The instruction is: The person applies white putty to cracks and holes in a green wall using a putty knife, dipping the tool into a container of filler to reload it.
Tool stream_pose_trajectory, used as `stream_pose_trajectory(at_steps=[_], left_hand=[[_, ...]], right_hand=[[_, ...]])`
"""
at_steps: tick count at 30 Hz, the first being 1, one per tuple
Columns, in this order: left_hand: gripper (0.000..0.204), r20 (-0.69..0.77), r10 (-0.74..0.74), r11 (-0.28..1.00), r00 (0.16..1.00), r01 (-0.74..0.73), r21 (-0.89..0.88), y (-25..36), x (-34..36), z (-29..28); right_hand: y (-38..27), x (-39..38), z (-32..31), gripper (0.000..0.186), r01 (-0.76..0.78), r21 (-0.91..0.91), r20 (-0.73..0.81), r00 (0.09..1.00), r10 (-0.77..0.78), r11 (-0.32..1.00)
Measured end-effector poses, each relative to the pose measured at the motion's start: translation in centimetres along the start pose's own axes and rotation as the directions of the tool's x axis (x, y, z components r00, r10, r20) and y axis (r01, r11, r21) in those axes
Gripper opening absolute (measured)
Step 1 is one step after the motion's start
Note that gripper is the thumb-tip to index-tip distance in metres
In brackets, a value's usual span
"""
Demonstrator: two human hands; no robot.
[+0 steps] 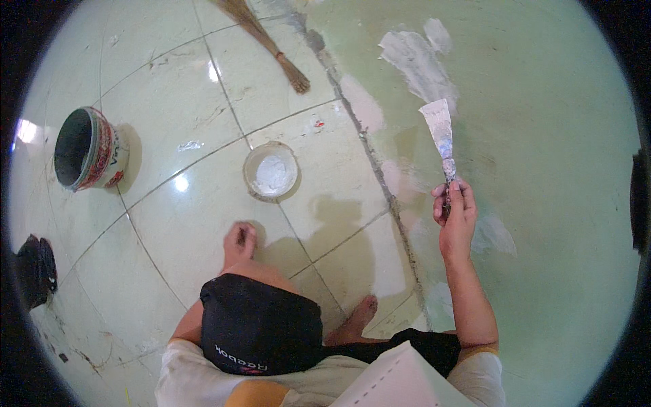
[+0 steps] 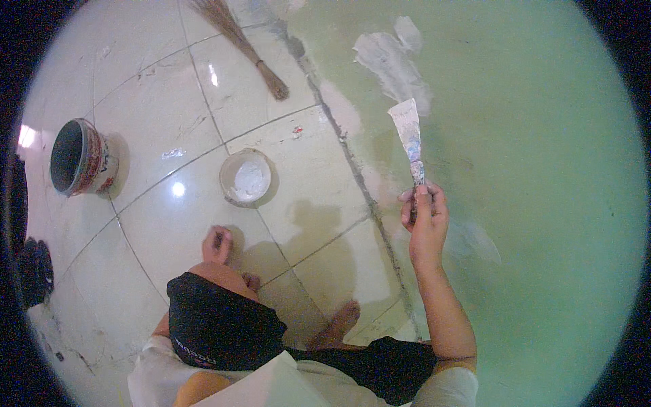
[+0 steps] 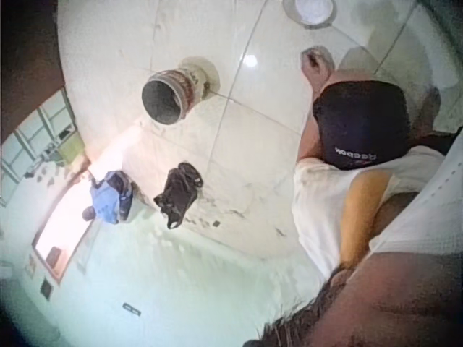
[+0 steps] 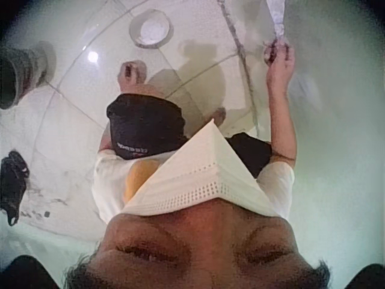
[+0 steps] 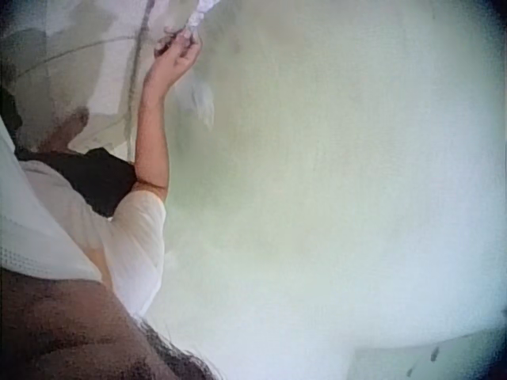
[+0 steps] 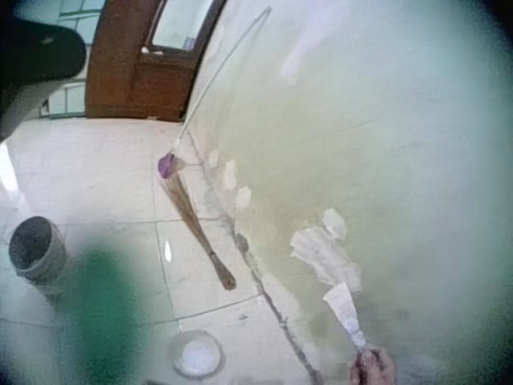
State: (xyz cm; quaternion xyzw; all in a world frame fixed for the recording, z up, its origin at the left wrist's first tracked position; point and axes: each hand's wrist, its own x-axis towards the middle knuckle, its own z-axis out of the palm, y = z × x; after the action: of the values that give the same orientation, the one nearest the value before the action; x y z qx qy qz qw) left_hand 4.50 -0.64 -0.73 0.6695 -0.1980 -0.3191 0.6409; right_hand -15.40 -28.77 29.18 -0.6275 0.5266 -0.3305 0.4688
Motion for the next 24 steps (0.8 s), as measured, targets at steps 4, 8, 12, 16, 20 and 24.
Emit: stream_pose_trajectory(at_steps=[4,8,12,16,20,24], left_hand=[[0.011,-0.218,0.189,0.958,0.957,-0.131,0.256,2.5,4.9,-5.5],[0.016,-0.266,0.313,0.88,0.912,-0.174,0.442,3.6,11.0,-9.6],[0.017,-0.274,0.38,0.777,0.883,-0.144,0.613,4.8,14.5,-11.2],[0.017,-0.262,0.347,0.74,0.9,-0.091,0.666,4.4,16.2,-10.7],[0.017,-0.208,0.384,0.684,0.899,-0.126,0.719,4.2,16.7,-10.7],[0.016,-0.193,0.331,0.661,0.924,-0.081,0.746,4.8,16.8,-10.8]], right_hand=[[0.6,1.5,0.7,0.022,0.003,-0.01,0.102,0.995,-0.002,1.0],[2.0,6.1,3.8,0.024,-0.002,-0.051,0.157,0.987,0.01,0.999],[1.1,11.4,9.3,0.024,0.076,-0.157,0.246,0.969,-0.035,0.985],[-1.0,18.2,14.5,0.025,0.141,-0.258,0.312,0.949,-0.056,0.956],[-0.3,22.8,18.4,0.026,0.134,-0.285,0.341,0.94,-0.03,0.949],[3.8,24.3,21.9,0.023,0.108,-0.206,0.281,0.958,-0.047,0.972]])
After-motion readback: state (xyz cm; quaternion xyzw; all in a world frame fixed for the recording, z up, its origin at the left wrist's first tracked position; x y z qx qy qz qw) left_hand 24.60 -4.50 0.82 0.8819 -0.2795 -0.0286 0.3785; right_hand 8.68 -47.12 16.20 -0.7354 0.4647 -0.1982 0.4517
